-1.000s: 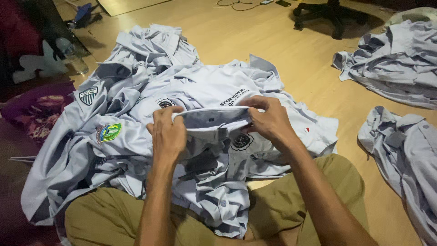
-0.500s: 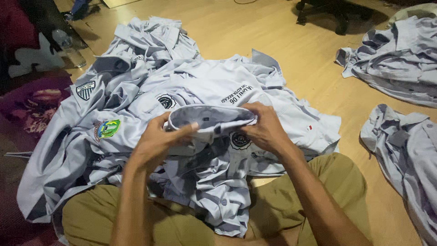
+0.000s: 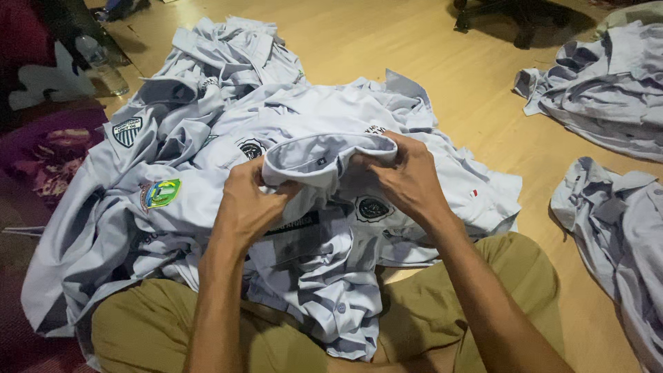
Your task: The person organizes a pile of light blue uniform shirts by hand while sitting on the floor, buttoning the top buttons of the shirts and moving them between piles.
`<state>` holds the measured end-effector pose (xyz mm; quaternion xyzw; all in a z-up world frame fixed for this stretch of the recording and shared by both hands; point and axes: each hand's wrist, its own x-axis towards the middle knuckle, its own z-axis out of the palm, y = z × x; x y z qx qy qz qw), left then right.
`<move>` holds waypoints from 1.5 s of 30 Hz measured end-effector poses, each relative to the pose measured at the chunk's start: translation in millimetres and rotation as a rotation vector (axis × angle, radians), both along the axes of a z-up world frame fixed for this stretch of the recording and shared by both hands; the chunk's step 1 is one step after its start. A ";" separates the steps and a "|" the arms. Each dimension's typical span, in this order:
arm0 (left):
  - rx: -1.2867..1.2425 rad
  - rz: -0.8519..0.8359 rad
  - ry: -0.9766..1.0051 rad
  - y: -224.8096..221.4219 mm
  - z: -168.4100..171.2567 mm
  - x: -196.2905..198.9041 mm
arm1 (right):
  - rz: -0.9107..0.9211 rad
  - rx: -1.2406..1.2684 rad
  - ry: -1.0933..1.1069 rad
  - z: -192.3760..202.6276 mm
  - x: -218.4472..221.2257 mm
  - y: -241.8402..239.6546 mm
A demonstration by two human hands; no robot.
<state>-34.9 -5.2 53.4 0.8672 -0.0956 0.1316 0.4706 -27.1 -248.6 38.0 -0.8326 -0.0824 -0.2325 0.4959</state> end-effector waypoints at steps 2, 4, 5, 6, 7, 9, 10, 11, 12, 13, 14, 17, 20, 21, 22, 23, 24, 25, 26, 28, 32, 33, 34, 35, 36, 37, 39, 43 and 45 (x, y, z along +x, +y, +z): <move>0.027 0.047 -0.025 3.6 -3.8 2.4 | -0.007 0.015 0.036 13.8 -10.6 6.8; 0.055 0.093 -0.048 1.3 -0.6 -2.1 | -0.015 0.030 0.073 21.8 -19.1 9.0; 0.118 0.117 -0.135 -3.1 4.6 -7.9 | -0.047 0.027 0.087 22.8 -22.5 7.5; 0.181 0.142 -0.224 -7.6 9.7 -13.5 | -0.079 0.025 0.100 23.9 -25.6 5.8; 0.181 0.140 -0.224 -10.2 6.6 -11.2 | -0.081 0.025 0.100 20.3 -21.1 1.8; 0.319 0.199 -0.302 -14.9 1.1 -6.0 | -0.151 -0.041 0.101 14.0 -11.4 -5.9; 0.319 0.197 -0.304 -17.5 4.6 -8.2 | -0.153 -0.040 0.100 14.3 -11.6 -6.4; 0.261 0.177 -0.238 -20.3 8.1 -10.5 | -0.156 -0.043 0.099 14.6 -11.8 -7.1; 0.202 0.155 -0.171 -23.0 11.9 -12.8 | -0.159 -0.046 0.099 15.2 -12.2 -7.7; 0.202 0.152 -0.171 -24.5 10.6 -10.9 | -0.163 -0.045 0.100 13.5 -12.5 -6.0; 0.211 0.157 -0.146 -27.1 9.4 -8.7 | -0.154 -0.035 0.096 11.8 -12.9 -5.4; 0.223 0.122 -0.135 -35.4 6.7 -1.1 | -0.154 -0.039 0.084 10.5 -15.5 -6.0; 0.240 0.062 -0.163 -47.0 6.2 9.5 | -0.178 -0.050 0.071 9.4 -17.4 -14.0; 0.253 0.044 -0.180 -51.6 6.6 13.6 | -0.192 -0.048 0.062 9.0 -17.6 -17.8; 0.252 0.036 -0.183 -58.8 12.1 11.6 | -0.201 -0.047 0.060 13.9 -21.3 -20.2; 0.232 0.019 -0.166 -66.2 17.4 9.5 | -0.220 -0.018 0.061 18.6 -25.0 -22.8; 0.213 0.001 -0.145 -73.5 22.0 6.9 | -0.239 0.012 0.065 22.7 -29.3 -25.2; 0.212 -0.009 -0.145 -78.6 24.6 8.8 | -0.250 0.012 0.065 29.7 -30.8 -29.0; 0.212 -0.022 -0.173 -83.8 26.5 10.1 | -0.260 0.013 0.050 36.1 -33.0 -33.0; 0.213 -0.044 -0.200 -93.0 34.5 9.5 | -0.278 0.016 0.035 42.4 -36.9 -42.6; 0.203 -0.033 -0.235 -101.1 56.6 8.8 | -0.282 0.053 0.109 44.9 -37.3 -62.4; 0.217 -0.002 -0.245 -101.3 62.1 10.8 | -0.282 0.065 0.147 46.3 -35.4 -66.7; 0.218 -0.003 -0.244 -100.5 61.0 14.8 | -0.283 0.066 0.147 47.0 -37.4 -67.3; 0.189 0.000 -0.248 -99.4 59.9 18.6 | -0.242 0.079 0.206 47.8 -39.5 -67.5; 0.160 0.004 -0.253 -98.3 59.1 22.7 | -0.200 0.091 0.263 48.9 -41.2 -67.7; 0.161 0.004 -0.254 -97.0 58.5 25.3 | -0.200 0.092 0.262 46.9 -40.8 -68.6; 0.142 0.047 -0.221 -92.8 56.0 30.3 | -0.121 0.040 0.308 41.3 -40.0 -68.6; 0.196 0.080 -0.208 -94.6 55.7 29.5 | -0.125 0.011 0.288 21.9 -28.8 -72.5; 0.243 0.142 -0.186 -99.3 51.0 31.3 | -0.218 -0.033 0.272 5.0 -14.2 -77.6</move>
